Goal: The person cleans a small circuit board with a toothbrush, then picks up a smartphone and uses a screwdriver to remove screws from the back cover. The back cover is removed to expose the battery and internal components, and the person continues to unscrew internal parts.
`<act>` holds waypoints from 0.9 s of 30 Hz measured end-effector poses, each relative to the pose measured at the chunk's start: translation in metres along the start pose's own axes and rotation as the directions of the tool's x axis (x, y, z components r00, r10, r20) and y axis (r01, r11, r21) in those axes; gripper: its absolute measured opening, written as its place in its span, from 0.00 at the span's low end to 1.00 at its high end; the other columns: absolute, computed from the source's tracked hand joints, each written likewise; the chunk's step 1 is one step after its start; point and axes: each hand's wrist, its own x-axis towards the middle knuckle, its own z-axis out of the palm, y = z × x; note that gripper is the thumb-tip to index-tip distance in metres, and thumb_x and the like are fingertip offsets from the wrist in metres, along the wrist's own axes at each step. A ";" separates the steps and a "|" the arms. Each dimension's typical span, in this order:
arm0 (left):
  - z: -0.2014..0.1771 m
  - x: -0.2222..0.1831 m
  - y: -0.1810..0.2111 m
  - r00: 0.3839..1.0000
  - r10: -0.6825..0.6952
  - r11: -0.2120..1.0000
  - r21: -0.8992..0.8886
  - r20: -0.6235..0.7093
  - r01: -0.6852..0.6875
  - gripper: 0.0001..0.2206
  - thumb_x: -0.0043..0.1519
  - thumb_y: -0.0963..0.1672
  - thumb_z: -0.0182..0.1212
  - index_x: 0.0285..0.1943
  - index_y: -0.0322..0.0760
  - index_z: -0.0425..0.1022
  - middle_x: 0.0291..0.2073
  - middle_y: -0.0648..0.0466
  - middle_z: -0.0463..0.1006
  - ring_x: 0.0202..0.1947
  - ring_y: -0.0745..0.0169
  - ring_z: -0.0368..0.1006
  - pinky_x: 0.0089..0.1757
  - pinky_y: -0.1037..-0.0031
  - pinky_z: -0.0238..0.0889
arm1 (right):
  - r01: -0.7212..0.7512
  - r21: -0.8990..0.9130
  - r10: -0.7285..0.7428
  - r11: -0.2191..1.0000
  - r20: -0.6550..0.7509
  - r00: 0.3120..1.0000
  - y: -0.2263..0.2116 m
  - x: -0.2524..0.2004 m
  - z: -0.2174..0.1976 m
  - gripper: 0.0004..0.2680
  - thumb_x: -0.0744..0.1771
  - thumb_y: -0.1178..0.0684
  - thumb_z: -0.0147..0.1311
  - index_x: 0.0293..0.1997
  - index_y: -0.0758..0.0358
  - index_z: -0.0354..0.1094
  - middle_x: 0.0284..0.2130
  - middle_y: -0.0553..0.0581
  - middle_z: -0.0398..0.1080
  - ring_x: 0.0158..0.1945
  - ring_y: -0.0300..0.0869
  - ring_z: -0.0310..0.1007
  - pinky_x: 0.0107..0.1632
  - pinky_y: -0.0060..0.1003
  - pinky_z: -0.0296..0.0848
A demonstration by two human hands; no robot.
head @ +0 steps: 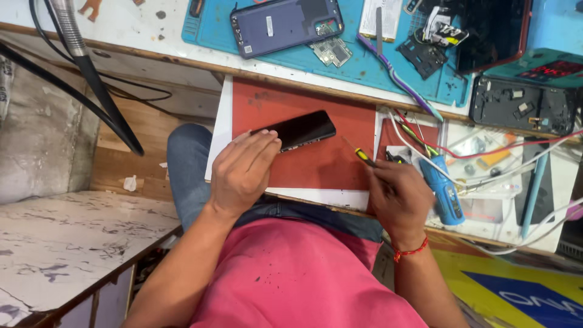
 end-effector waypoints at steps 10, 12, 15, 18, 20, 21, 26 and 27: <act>0.002 -0.010 0.001 0.869 -0.495 0.816 -0.349 -0.010 0.461 0.09 0.65 0.37 0.65 0.53 0.27 0.79 0.42 0.47 0.83 0.43 0.59 0.82 0.45 0.74 0.73 | -0.123 -0.340 0.212 0.932 0.238 0.948 -0.011 0.012 0.000 0.05 0.63 0.54 0.66 0.31 0.59 0.73 0.30 0.54 0.71 0.32 0.52 0.73 0.33 0.46 0.69; 0.001 -0.015 -0.004 0.685 -0.720 0.563 -0.479 0.115 0.673 0.10 0.66 0.39 0.66 0.54 0.27 0.78 0.39 0.48 0.82 0.36 0.66 0.77 0.41 0.76 0.69 | -0.083 -0.363 0.182 0.928 0.246 0.952 -0.014 0.018 0.000 0.04 0.63 0.54 0.65 0.32 0.58 0.73 0.29 0.54 0.71 0.34 0.52 0.73 0.36 0.47 0.70; 0.001 -0.026 -0.011 0.533 -0.797 0.171 -0.741 0.284 0.650 0.12 0.66 0.40 0.65 0.56 0.25 0.76 0.40 0.51 0.83 0.38 0.71 0.76 0.42 0.79 0.70 | 0.018 -0.353 0.083 0.935 0.269 0.960 -0.019 0.026 0.001 0.04 0.62 0.53 0.65 0.34 0.58 0.74 0.33 0.53 0.73 0.38 0.53 0.73 0.39 0.46 0.71; 0.009 -0.030 -0.013 0.494 -0.764 -0.129 -0.848 0.416 0.514 0.13 0.65 0.40 0.65 0.57 0.23 0.75 0.43 0.49 0.83 0.41 0.69 0.78 0.46 0.78 0.72 | 0.003 -0.297 0.073 0.955 0.244 0.967 -0.025 0.036 0.006 0.04 0.63 0.54 0.65 0.36 0.58 0.76 0.34 0.54 0.74 0.37 0.53 0.74 0.37 0.45 0.71; 0.012 -0.038 -0.010 0.457 -0.741 -0.264 -0.838 0.493 0.477 0.14 0.64 0.40 0.65 0.57 0.23 0.74 0.43 0.48 0.83 0.42 0.67 0.78 0.47 0.76 0.73 | -0.111 -0.140 0.147 0.984 0.289 0.946 -0.027 0.038 0.010 0.04 0.64 0.56 0.64 0.39 0.60 0.76 0.35 0.56 0.75 0.34 0.50 0.74 0.36 0.41 0.71; 0.013 -0.042 -0.007 0.439 -0.730 -0.310 -0.826 0.524 0.470 0.14 0.64 0.40 0.65 0.56 0.23 0.74 0.43 0.47 0.83 0.42 0.67 0.79 0.47 0.76 0.73 | -0.172 -0.062 0.183 0.983 0.319 0.930 -0.028 0.038 0.013 0.04 0.65 0.57 0.64 0.40 0.62 0.76 0.36 0.58 0.75 0.33 0.49 0.74 0.35 0.40 0.72; 0.018 -0.042 0.003 0.431 -0.692 -0.353 -0.792 0.579 0.498 0.15 0.64 0.40 0.65 0.57 0.23 0.74 0.44 0.47 0.83 0.42 0.67 0.79 0.48 0.74 0.73 | -0.453 0.301 0.331 0.839 0.378 0.865 -0.034 0.034 0.040 0.06 0.67 0.58 0.62 0.46 0.65 0.76 0.36 0.54 0.78 0.36 0.35 0.77 0.40 0.29 0.76; 0.020 -0.040 0.006 0.437 -0.695 -0.340 -0.796 0.571 0.500 0.15 0.64 0.40 0.65 0.57 0.23 0.74 0.44 0.47 0.83 0.42 0.67 0.79 0.48 0.75 0.73 | -0.516 0.358 0.366 0.778 0.410 0.836 -0.035 0.033 0.046 0.06 0.67 0.57 0.61 0.47 0.66 0.77 0.36 0.54 0.79 0.37 0.33 0.77 0.40 0.28 0.76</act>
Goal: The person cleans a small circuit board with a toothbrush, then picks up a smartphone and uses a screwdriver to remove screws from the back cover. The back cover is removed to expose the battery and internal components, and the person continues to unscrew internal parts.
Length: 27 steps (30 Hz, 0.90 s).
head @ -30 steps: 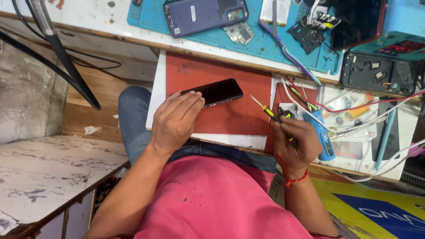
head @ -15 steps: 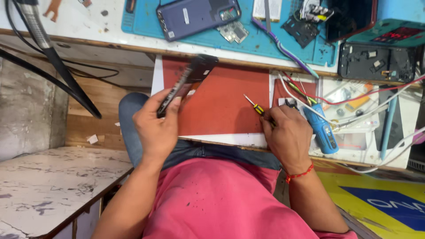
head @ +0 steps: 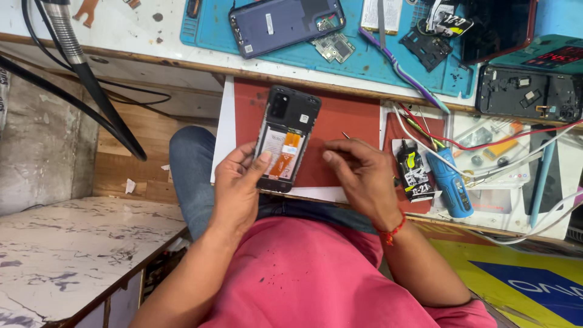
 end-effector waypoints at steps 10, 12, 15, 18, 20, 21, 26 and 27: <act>0.009 -0.006 -0.005 1.000 0.002 0.993 0.117 0.028 -0.006 0.15 0.64 0.41 0.64 0.56 0.24 0.75 0.44 0.48 0.83 0.42 0.68 0.79 0.45 0.75 0.74 | -0.185 0.354 0.200 0.917 -0.006 0.980 0.015 0.012 0.022 0.06 0.68 0.59 0.59 0.46 0.70 0.75 0.34 0.53 0.79 0.37 0.33 0.78 0.43 0.28 0.78; 0.009 -0.007 -0.007 0.999 0.009 0.992 0.123 0.042 -0.014 0.14 0.65 0.41 0.64 0.56 0.24 0.75 0.44 0.48 0.83 0.43 0.68 0.79 0.46 0.77 0.74 | -0.187 0.408 0.205 0.894 -0.001 0.979 0.011 0.012 0.020 0.05 0.68 0.58 0.60 0.45 0.69 0.75 0.34 0.54 0.79 0.36 0.34 0.78 0.43 0.29 0.79; 0.008 -0.005 -0.009 0.999 0.005 0.993 0.117 0.045 -0.011 0.14 0.65 0.41 0.64 0.57 0.24 0.75 0.44 0.47 0.83 0.42 0.68 0.79 0.45 0.77 0.74 | 0.162 -0.369 -0.204 0.915 -0.077 0.976 -0.001 0.005 0.004 0.04 0.67 0.58 0.64 0.43 0.65 0.76 0.35 0.57 0.78 0.34 0.42 0.79 0.38 0.33 0.75; 0.004 0.000 -0.009 0.999 -0.021 0.993 0.114 0.033 0.017 0.14 0.64 0.40 0.63 0.56 0.23 0.74 0.44 0.47 0.83 0.41 0.68 0.79 0.44 0.77 0.75 | 0.312 -0.643 -0.443 0.700 -0.049 0.895 -0.012 0.001 -0.015 0.08 0.65 0.58 0.66 0.45 0.61 0.73 0.38 0.58 0.76 0.42 0.51 0.76 0.45 0.43 0.74; 0.002 0.001 -0.010 0.998 -0.044 0.989 0.140 0.033 0.039 0.14 0.64 0.40 0.63 0.56 0.23 0.74 0.44 0.47 0.83 0.40 0.69 0.79 0.43 0.77 0.75 | 0.277 -0.563 -0.353 0.779 -0.029 0.935 -0.014 0.004 -0.023 0.10 0.65 0.57 0.66 0.49 0.64 0.73 0.41 0.59 0.75 0.42 0.51 0.75 0.43 0.41 0.75; 0.001 0.002 -0.011 0.998 -0.056 0.985 0.168 0.040 0.048 0.14 0.64 0.40 0.63 0.56 0.23 0.74 0.44 0.47 0.83 0.40 0.69 0.79 0.42 0.77 0.75 | 0.250 -0.522 -0.305 0.816 -0.021 0.952 -0.014 0.006 -0.025 0.12 0.64 0.57 0.67 0.50 0.65 0.72 0.43 0.60 0.74 0.42 0.51 0.75 0.43 0.41 0.76; 0.003 0.002 -0.013 0.994 -0.076 0.968 0.244 0.080 0.055 0.13 0.64 0.39 0.63 0.56 0.23 0.75 0.42 0.47 0.83 0.38 0.69 0.78 0.40 0.78 0.75 | 0.351 -0.471 -0.360 0.809 0.076 0.930 -0.012 0.020 -0.018 0.17 0.62 0.57 0.68 0.53 0.68 0.70 0.44 0.62 0.71 0.41 0.50 0.75 0.43 0.40 0.76; 0.003 0.001 -0.014 0.994 -0.076 0.965 0.255 0.079 0.054 0.13 0.64 0.40 0.63 0.56 0.23 0.75 0.41 0.48 0.83 0.38 0.70 0.78 0.40 0.78 0.75 | 0.332 -0.457 -0.330 0.825 0.087 0.940 -0.012 0.023 -0.016 0.18 0.61 0.57 0.68 0.53 0.69 0.70 0.42 0.62 0.71 0.39 0.49 0.75 0.41 0.39 0.76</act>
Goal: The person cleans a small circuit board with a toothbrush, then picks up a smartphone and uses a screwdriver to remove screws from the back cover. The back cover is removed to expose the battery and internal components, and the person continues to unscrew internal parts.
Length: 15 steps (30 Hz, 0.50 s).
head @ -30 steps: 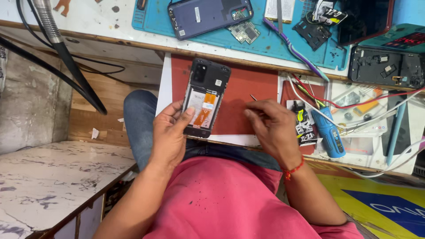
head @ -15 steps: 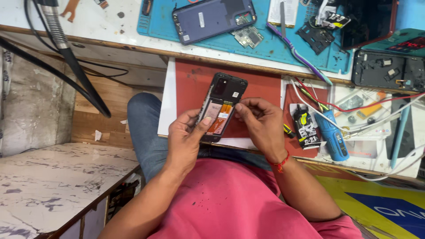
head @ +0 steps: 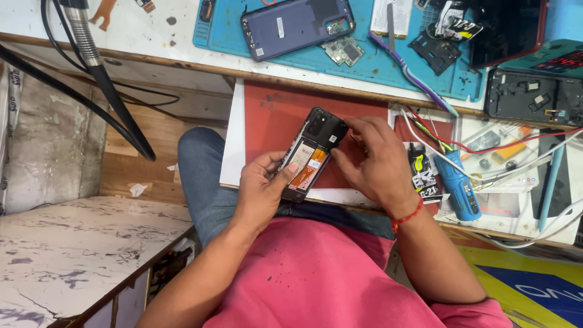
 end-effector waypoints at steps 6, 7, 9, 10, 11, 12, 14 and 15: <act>-0.006 0.005 0.002 0.999 0.026 0.998 0.054 0.037 -0.028 0.13 0.65 0.40 0.63 0.55 0.22 0.75 0.42 0.48 0.83 0.39 0.70 0.79 0.42 0.78 0.74 | -0.156 0.115 0.151 0.981 0.052 0.987 -0.007 0.012 -0.001 0.19 0.59 0.52 0.70 0.51 0.66 0.69 0.41 0.58 0.71 0.39 0.46 0.76 0.40 0.36 0.78; -0.009 0.008 0.006 0.998 0.033 0.996 0.084 0.053 -0.037 0.13 0.65 0.40 0.63 0.55 0.22 0.75 0.42 0.48 0.84 0.39 0.70 0.79 0.42 0.79 0.74 | -0.112 0.002 0.112 0.994 0.016 0.994 -0.008 0.008 -0.005 0.18 0.60 0.51 0.70 0.50 0.65 0.71 0.42 0.58 0.72 0.40 0.48 0.76 0.40 0.38 0.77; -0.015 0.015 0.016 0.997 0.038 0.960 0.276 0.064 -0.055 0.13 0.63 0.40 0.64 0.54 0.24 0.76 0.41 0.49 0.85 0.38 0.71 0.79 0.41 0.79 0.74 | -0.036 -0.230 0.028 0.973 -0.037 0.999 -0.011 -0.008 -0.017 0.15 0.62 0.49 0.70 0.50 0.62 0.73 0.43 0.57 0.73 0.44 0.51 0.75 0.42 0.43 0.73; -0.017 0.017 0.022 0.997 0.041 0.929 0.365 0.068 -0.063 0.12 0.63 0.40 0.64 0.53 0.25 0.76 0.40 0.49 0.85 0.38 0.72 0.79 0.41 0.80 0.74 | -0.062 -0.319 0.069 0.946 0.009 0.998 -0.010 -0.017 -0.022 0.14 0.61 0.49 0.69 0.49 0.60 0.74 0.42 0.56 0.73 0.44 0.51 0.75 0.42 0.44 0.73; -0.019 0.018 0.028 0.997 0.039 0.897 0.436 0.067 -0.064 0.12 0.62 0.40 0.64 0.52 0.27 0.77 0.39 0.49 0.86 0.37 0.71 0.80 0.40 0.79 0.74 | -0.083 -0.407 0.113 0.910 0.051 0.992 -0.008 -0.025 -0.029 0.14 0.61 0.48 0.68 0.47 0.58 0.75 0.41 0.55 0.73 0.44 0.52 0.74 0.41 0.44 0.73; -0.021 0.020 0.036 0.997 0.041 0.859 0.508 0.067 -0.069 0.12 0.61 0.41 0.65 0.52 0.29 0.78 0.39 0.48 0.86 0.37 0.70 0.80 0.39 0.79 0.73 | -0.096 -0.491 0.157 0.866 0.084 0.984 -0.005 -0.030 -0.033 0.13 0.61 0.48 0.67 0.46 0.56 0.76 0.41 0.54 0.74 0.44 0.52 0.74 0.41 0.45 0.73; -0.020 0.021 0.050 0.996 0.063 0.764 0.639 0.062 -0.088 0.11 0.60 0.42 0.65 0.51 0.33 0.80 0.38 0.48 0.86 0.36 0.66 0.82 0.38 0.77 0.73 | -0.131 -0.520 0.197 0.844 0.073 0.978 0.000 -0.038 -0.035 0.10 0.61 0.48 0.65 0.42 0.56 0.77 0.42 0.52 0.74 0.45 0.50 0.74 0.42 0.45 0.73; -0.019 0.022 0.056 0.995 0.085 0.709 0.697 0.058 -0.101 0.12 0.60 0.42 0.65 0.51 0.35 0.80 0.38 0.48 0.86 0.36 0.64 0.82 0.39 0.74 0.73 | -0.151 -0.535 0.219 0.831 0.065 0.974 0.002 -0.040 -0.033 0.09 0.61 0.47 0.64 0.40 0.56 0.77 0.42 0.51 0.75 0.46 0.49 0.74 0.42 0.45 0.73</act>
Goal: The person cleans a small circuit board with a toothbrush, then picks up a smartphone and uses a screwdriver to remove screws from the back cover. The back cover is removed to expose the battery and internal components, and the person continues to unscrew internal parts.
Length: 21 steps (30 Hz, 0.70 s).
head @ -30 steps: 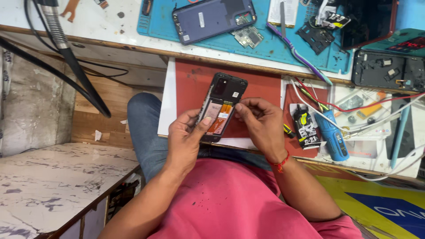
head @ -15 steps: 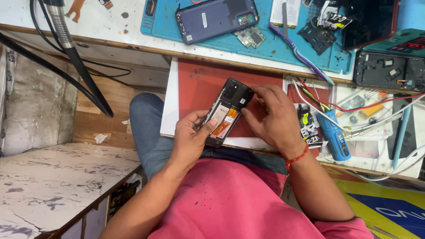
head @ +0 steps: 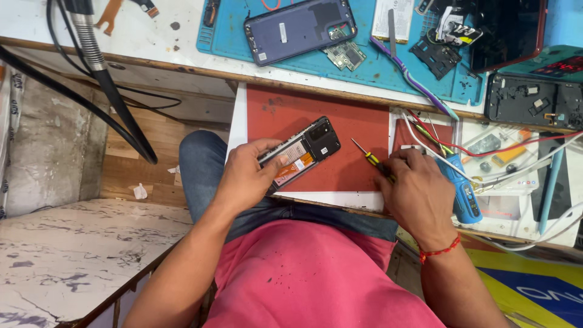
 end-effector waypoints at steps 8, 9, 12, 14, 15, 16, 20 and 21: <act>-0.003 0.000 0.024 0.934 0.349 0.816 0.514 -0.070 -0.266 0.13 0.58 0.48 0.70 0.48 0.38 0.82 0.42 0.51 0.79 0.46 0.46 0.70 0.44 0.57 0.65 | 0.060 0.239 -0.034 0.969 -0.112 0.993 0.004 -0.005 -0.009 0.07 0.68 0.57 0.60 0.50 0.63 0.77 0.36 0.57 0.73 0.36 0.53 0.73 0.37 0.46 0.69; -0.003 -0.002 0.023 0.915 0.398 0.785 0.542 -0.069 -0.301 0.14 0.57 0.48 0.72 0.47 0.38 0.83 0.44 0.51 0.78 0.48 0.46 0.68 0.45 0.57 0.65 | 0.095 0.283 -0.068 0.954 -0.104 0.992 0.004 -0.005 -0.012 0.08 0.67 0.59 0.60 0.50 0.62 0.77 0.34 0.57 0.73 0.34 0.52 0.73 0.36 0.45 0.69; -0.001 -0.007 0.023 0.857 0.504 0.724 0.594 -0.109 -0.351 0.18 0.53 0.50 0.75 0.46 0.37 0.82 0.51 0.51 0.76 0.55 0.45 0.65 0.50 0.54 0.62 | 0.273 0.397 -0.202 0.876 -0.212 0.956 0.000 0.002 -0.018 0.09 0.65 0.63 0.62 0.49 0.64 0.76 0.38 0.57 0.73 0.37 0.48 0.75 0.38 0.40 0.72; -0.001 -0.007 0.022 0.825 0.555 0.691 0.612 -0.107 -0.386 0.22 0.49 0.51 0.77 0.47 0.36 0.81 0.53 0.49 0.75 0.57 0.43 0.64 0.53 0.52 0.60 | 0.272 0.454 -0.192 0.848 -0.215 0.958 -0.005 0.010 -0.019 0.07 0.65 0.63 0.64 0.45 0.64 0.74 0.39 0.56 0.74 0.37 0.45 0.76 0.37 0.37 0.72; 0.002 -0.008 0.021 0.814 0.575 0.675 0.610 -0.082 -0.414 0.25 0.47 0.52 0.77 0.48 0.34 0.80 0.53 0.47 0.74 0.57 0.42 0.63 0.54 0.50 0.59 | 0.269 0.481 -0.187 0.834 -0.211 0.959 -0.006 0.011 -0.021 0.07 0.65 0.63 0.65 0.43 0.65 0.73 0.39 0.56 0.75 0.37 0.44 0.76 0.36 0.36 0.72; 0.004 -0.009 0.019 0.803 0.593 0.659 0.608 -0.058 -0.443 0.29 0.45 0.53 0.78 0.49 0.33 0.80 0.53 0.45 0.74 0.57 0.41 0.63 0.54 0.49 0.57 | 0.294 0.478 -0.217 0.828 -0.209 0.953 -0.008 0.012 -0.023 0.07 0.65 0.64 0.64 0.44 0.65 0.73 0.40 0.56 0.75 0.37 0.44 0.77 0.36 0.35 0.73; 0.011 -0.004 0.012 0.782 0.623 0.633 0.606 -0.028 -0.482 0.33 0.42 0.52 0.78 0.53 0.31 0.78 0.51 0.46 0.75 0.56 0.42 0.65 0.59 0.48 0.54 | 0.351 0.502 -0.292 0.790 -0.195 0.936 -0.013 0.018 -0.028 0.07 0.65 0.66 0.62 0.44 0.65 0.73 0.42 0.57 0.74 0.38 0.42 0.77 0.36 0.32 0.75; 0.011 -0.002 0.008 0.771 0.636 0.639 0.581 -0.030 -0.504 0.31 0.44 0.51 0.78 0.54 0.31 0.78 0.50 0.47 0.76 0.55 0.43 0.65 0.60 0.48 0.54 | 0.346 0.519 -0.294 0.782 -0.183 0.938 -0.014 0.017 -0.028 0.07 0.65 0.66 0.61 0.44 0.65 0.73 0.42 0.57 0.74 0.37 0.41 0.77 0.35 0.32 0.75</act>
